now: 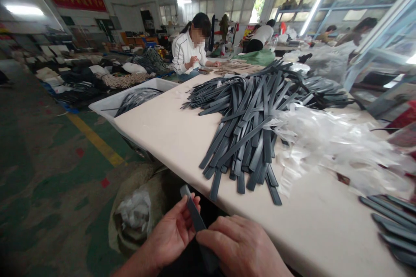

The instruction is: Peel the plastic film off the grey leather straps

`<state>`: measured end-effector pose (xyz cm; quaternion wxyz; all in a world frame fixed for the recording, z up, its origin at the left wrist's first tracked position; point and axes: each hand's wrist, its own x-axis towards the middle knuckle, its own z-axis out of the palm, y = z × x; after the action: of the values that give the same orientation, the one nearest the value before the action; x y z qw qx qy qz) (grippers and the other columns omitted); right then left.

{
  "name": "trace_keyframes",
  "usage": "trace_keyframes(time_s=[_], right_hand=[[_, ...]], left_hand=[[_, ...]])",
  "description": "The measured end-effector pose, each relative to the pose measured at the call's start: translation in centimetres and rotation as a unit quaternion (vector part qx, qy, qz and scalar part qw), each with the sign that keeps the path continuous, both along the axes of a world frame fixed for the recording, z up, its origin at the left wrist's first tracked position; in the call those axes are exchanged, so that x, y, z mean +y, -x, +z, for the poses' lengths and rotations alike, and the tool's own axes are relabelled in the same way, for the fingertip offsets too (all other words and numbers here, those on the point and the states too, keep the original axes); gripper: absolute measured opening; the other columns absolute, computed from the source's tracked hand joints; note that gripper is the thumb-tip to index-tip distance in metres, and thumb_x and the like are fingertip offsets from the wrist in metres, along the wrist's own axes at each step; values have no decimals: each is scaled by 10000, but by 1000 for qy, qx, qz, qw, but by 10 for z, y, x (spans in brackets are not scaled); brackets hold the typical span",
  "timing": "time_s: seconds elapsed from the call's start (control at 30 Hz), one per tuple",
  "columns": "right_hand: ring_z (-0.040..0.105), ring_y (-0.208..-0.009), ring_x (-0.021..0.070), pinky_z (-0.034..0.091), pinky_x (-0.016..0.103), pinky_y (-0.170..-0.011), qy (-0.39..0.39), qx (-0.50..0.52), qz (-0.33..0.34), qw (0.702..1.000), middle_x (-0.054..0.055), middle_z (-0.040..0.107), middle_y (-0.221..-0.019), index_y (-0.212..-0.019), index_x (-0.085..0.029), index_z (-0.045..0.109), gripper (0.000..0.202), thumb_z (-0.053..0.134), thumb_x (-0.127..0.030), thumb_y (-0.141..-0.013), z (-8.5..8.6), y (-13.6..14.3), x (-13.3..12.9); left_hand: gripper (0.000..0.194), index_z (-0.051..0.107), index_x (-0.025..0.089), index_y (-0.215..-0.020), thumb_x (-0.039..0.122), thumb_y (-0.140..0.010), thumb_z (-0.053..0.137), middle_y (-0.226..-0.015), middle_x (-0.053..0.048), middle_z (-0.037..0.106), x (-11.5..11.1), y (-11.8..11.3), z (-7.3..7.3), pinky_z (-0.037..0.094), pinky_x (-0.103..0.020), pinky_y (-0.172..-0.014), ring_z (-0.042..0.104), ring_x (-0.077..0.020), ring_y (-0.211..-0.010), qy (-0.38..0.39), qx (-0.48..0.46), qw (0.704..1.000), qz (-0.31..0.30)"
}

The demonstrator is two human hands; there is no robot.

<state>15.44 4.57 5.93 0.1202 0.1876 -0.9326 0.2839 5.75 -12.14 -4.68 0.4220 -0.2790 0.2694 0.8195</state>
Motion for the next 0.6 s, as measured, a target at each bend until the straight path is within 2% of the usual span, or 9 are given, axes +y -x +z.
trace_keyframes(time_s=[0.07, 0.13, 0.2, 0.27, 0.33, 0.43, 0.5, 0.6], right_hand=[[657, -685, 149, 515, 238, -607, 19, 11, -14, 1000, 11, 705, -802, -1009, -251, 660, 363, 374, -58, -897, -12, 10, -5], [653, -763, 167, 522, 263, -670, 23, 24, -29, 999, 34, 703, -884, -1008, -245, 679, 303, 437, -89, -912, -25, 22, -9], [644, -950, 206, 523, 340, -837, 21, 28, -32, 999, 62, 689, -1092, -1037, -257, 687, 252, 528, -115, -902, -38, 34, -13], [598, -1115, 219, 456, 409, -1003, 48, 15, -5, 999, 50, 654, -1232, -1072, -278, 679, 267, 571, -115, -890, -48, 43, -16], [595, -1138, 195, 432, 385, -1045, 102, -2, 23, 995, 36, 689, -1171, -1090, -261, 664, 245, 555, -130, -914, -55, 48, -19], [663, -913, 158, 518, 272, -860, 164, -22, 14, 986, 33, 720, -919, -1014, -213, 662, 175, 491, -229, -981, -58, 46, -20], [661, -790, 141, 520, 239, -751, 186, -42, -1, 982, 27, 699, -844, -976, -214, 659, 243, 433, -295, -1015, -53, 38, -18], [662, -735, 132, 509, 232, -721, 207, -71, -2, 976, 6, 695, -813, -957, -247, 650, 332, 365, -393, -1044, -33, 20, -8]], left_hand=[[178, 695, 110, -1005, 225, -870, 680, -915, -77, 772, 0, -4, -4, 556, -261, -654, 707, -153, -756, -15, 2, 1000, -18], [211, 688, 93, -1036, 226, -872, 678, -935, -87, 769, -1, -6, -6, 555, -266, -709, 708, -162, -794, -39, 14, 998, -42], [218, 683, 76, -1052, 213, -885, 656, -954, -102, 766, -4, -8, -7, 545, -269, -775, 705, -168, -834, -61, 31, 996, -58], [174, 690, 81, -1016, 186, -904, 609, -940, -104, 765, -7, -10, -5, 538, -281, -807, 703, -174, -842, -90, 44, 993, -58], [154, 696, 88, -948, 158, -900, 569, -900, -99, 762, -11, -12, 0, 537, -299, -814, 700, -185, -842, -144, 44, 987, -55], [189, 677, 48, -950, 182, -874, 569, -899, -131, 747, -14, -11, 5, 535, -344, -863, 698, -220, -865, -215, 21, 974, -74], [282, 644, 13, -1030, 247, -880, 597, -932, -168, 739, -14, -5, -1, 547, -359, -852, 704, -241, -863, -174, -2, 983, -58], [357, 598, -10, -1069, 296, -887, 629, -915, -192, 739, -19, 14, -28, 576, -295, -737, 717, -225, -822, -34, -24, 998, 41]])
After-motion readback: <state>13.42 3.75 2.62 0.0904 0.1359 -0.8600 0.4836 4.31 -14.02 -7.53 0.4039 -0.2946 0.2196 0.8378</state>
